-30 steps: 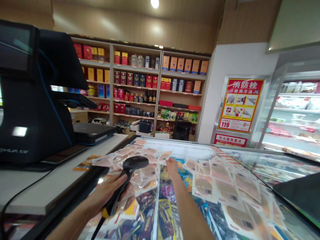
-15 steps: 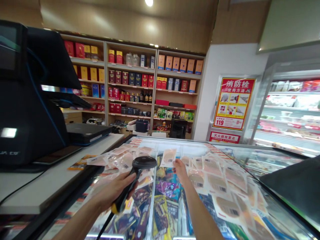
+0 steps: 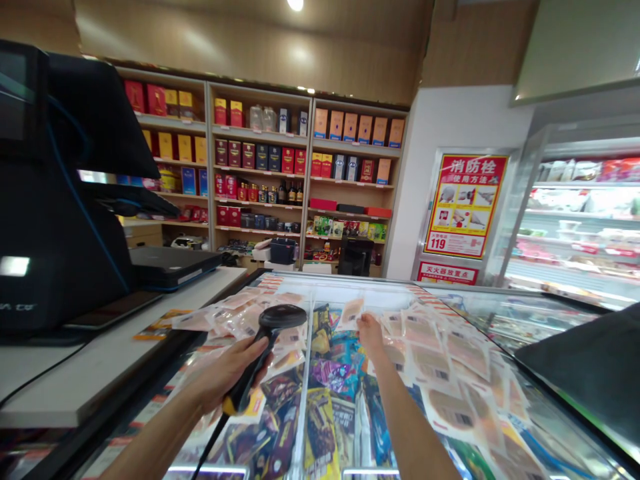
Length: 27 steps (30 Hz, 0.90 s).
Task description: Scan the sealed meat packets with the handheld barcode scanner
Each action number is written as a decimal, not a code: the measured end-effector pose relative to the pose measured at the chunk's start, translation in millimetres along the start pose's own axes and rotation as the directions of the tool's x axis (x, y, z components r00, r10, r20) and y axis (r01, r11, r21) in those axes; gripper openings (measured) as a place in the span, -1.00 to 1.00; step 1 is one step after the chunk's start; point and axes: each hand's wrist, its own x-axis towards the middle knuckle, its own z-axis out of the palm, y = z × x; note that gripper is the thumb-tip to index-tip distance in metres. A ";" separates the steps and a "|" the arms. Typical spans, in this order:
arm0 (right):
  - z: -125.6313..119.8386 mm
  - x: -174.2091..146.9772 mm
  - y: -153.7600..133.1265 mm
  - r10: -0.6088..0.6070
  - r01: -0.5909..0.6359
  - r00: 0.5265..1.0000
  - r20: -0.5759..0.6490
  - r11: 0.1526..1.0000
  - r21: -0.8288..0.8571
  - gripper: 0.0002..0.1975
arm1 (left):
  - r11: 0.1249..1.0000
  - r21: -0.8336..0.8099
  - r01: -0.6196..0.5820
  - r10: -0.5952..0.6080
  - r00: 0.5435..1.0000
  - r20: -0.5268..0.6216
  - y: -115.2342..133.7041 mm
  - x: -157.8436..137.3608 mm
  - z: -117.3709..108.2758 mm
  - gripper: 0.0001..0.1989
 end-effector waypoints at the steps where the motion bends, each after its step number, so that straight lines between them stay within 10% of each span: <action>1: -3.4 3.7 1.3 -0.021 0.017 0.999 -0.033 0.993 -0.116 -0.85 | 1.000 0.000 0.008 -0.008 1.000 -0.017 0.5 -0.4 -2.6 -0.71; 7: -22.7 21.6 13.2 -0.122 -0.007 0.981 -0.152 0.757 -0.653 -0.77 | 1.000 0.017 -0.006 0.007 0.999 -0.042 -2.6 0.2 -14.9 -0.70; 14: -33.1 11.5 9.9 -0.168 -0.077 0.947 -0.273 0.708 -0.702 -0.65 | 1.000 0.026 0.008 -0.007 1.000 -0.024 -6.0 1.4 -18.7 -0.68; 27: 56.9 -29.1 -31.2 -0.103 0.198 0.975 0.195 0.800 -0.567 -0.69 | 0.994 0.099 0.035 -0.021 0.989 -0.143 -5.1 -9.8 -42.4 -0.66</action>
